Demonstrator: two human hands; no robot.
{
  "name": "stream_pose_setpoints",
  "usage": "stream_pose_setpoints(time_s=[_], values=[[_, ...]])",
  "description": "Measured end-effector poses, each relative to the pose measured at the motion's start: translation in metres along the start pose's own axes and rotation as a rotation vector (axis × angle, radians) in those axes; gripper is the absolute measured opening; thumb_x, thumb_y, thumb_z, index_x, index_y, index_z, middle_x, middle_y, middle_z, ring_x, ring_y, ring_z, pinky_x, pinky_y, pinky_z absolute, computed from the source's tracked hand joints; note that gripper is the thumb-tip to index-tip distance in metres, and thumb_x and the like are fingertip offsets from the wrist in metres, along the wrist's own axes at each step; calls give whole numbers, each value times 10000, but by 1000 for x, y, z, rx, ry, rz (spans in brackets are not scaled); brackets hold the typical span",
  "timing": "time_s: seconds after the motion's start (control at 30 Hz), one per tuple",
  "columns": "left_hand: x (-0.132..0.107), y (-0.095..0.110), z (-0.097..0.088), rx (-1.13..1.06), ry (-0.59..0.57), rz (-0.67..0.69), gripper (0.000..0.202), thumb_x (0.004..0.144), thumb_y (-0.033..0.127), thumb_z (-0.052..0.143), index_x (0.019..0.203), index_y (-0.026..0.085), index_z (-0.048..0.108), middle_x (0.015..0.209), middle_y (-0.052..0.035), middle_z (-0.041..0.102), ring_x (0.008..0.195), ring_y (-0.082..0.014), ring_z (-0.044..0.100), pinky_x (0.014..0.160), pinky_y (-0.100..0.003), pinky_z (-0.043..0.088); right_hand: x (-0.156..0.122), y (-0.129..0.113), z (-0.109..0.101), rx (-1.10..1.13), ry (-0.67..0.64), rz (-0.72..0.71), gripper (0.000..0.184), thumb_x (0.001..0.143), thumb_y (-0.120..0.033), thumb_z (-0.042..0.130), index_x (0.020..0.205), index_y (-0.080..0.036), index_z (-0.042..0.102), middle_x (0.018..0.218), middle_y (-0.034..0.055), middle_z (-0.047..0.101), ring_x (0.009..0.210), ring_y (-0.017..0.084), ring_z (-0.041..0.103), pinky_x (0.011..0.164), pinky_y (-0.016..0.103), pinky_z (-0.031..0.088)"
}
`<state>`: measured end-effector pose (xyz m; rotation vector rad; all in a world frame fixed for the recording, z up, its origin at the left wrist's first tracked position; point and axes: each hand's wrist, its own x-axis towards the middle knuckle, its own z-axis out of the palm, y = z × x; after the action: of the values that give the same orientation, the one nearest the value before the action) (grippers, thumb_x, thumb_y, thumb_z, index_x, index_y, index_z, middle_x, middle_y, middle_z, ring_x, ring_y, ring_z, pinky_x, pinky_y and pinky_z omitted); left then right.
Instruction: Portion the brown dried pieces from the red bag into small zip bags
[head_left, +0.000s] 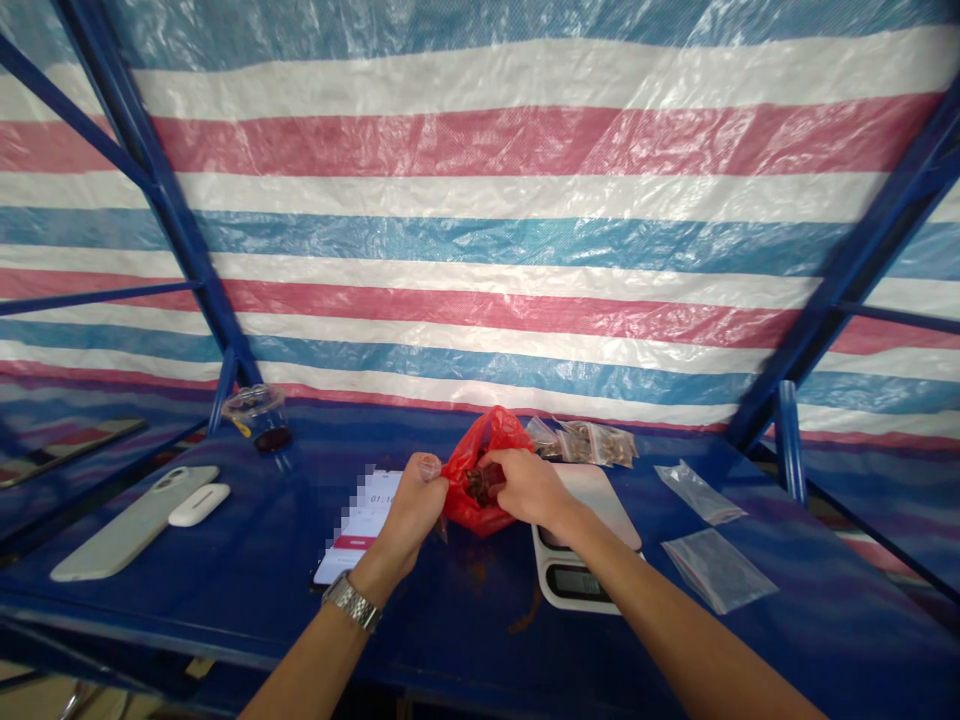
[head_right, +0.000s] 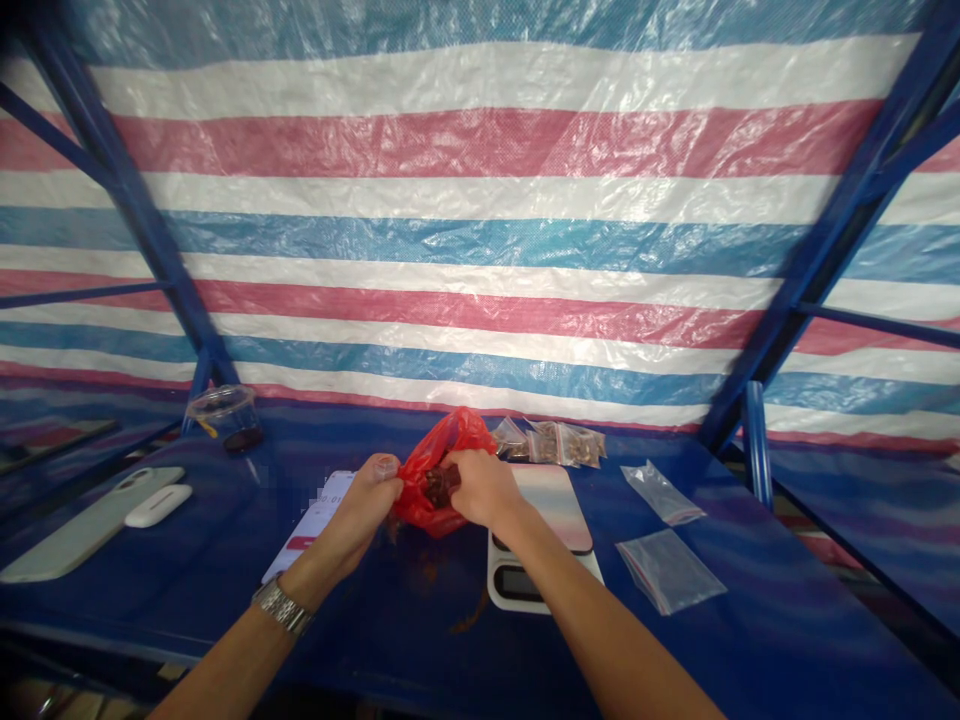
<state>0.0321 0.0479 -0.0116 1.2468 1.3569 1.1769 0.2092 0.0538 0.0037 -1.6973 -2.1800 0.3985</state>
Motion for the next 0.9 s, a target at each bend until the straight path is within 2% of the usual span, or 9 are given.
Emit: stream_pose_setpoints(time_s=[0.13, 0.27, 0.4, 0.47, 0.57, 0.63, 0.73, 0.9], values=[[4, 1, -2, 73, 41, 39, 262, 696, 64, 544, 912, 202, 488, 701, 54, 529, 614, -125, 518, 569, -222, 404, 6, 16, 2, 224, -29, -28, 394, 726, -128, 682, 1094, -241, 762, 1095, 46, 784, 1025, 265, 724, 888, 322, 527], [5, 12, -8, 133, 129, 179, 307, 679, 75, 614, 916, 213, 475, 722, 71, 513, 620, -111, 495, 613, -224, 403, 12, 27, 4, 514, -93, -82, 320, 752, -114, 651, 1050, -186, 745, 1028, 67, 788, 949, 240, 734, 850, 323, 559], [-2, 26, -12, 188, 230, 367, 192, 765, 205, 642, 896, 216, 501, 739, 65, 491, 651, -120, 489, 657, -240, 410, 9, 25, -9, 607, -91, -94, 293, 771, -124, 647, 1054, -160, 717, 1024, 91, 779, 943, 225, 727, 856, 338, 563], [-7, 29, -11, 225, 212, 428, 144, 825, 265, 619, 917, 224, 516, 745, 60, 512, 661, -128, 507, 663, -244, 415, 5, 20, -21, 616, -83, -92, 303, 792, -135, 638, 1087, -168, 702, 1046, 87, 774, 967, 217, 721, 884, 348, 559], [-12, 26, -7, 305, 86, 418, 72, 885, 295, 574, 906, 235, 541, 731, 54, 565, 653, -138, 542, 645, -243, 407, -1, 10, -39, 646, -62, -135, 303, 828, -149, 622, 1122, -185, 685, 1113, 75, 760, 1030, 207, 705, 955, 367, 540], [-12, 21, -4, 368, 25, 398, 52, 906, 287, 553, 899, 237, 563, 746, 39, 609, 671, -149, 574, 646, -245, 401, -4, 2, -48, 653, -40, -193, 278, 847, -155, 620, 1113, -194, 687, 1139, 66, 752, 1053, 201, 696, 986, 373, 527], [-10, 14, 0, 440, -1, 398, 67, 911, 281, 569, 947, 232, 597, 813, 0, 662, 740, -175, 623, 667, -252, 410, -8, -13, -54, 575, -4, -268, 285, 867, -133, 608, 1126, -213, 696, 1134, 49, 748, 1034, 188, 694, 980, 363, 518], [-13, 13, 7, 531, -7, 434, 139, 874, 223, 616, 1013, 216, 612, 902, -46, 690, 835, -214, 655, 723, -281, 443, -18, -37, -54, 186, 94, -355, 353, 828, -27, 597, 1080, -236, 729, 1101, 40, 730, 1016, 203, 671, 909, 336, 500]])
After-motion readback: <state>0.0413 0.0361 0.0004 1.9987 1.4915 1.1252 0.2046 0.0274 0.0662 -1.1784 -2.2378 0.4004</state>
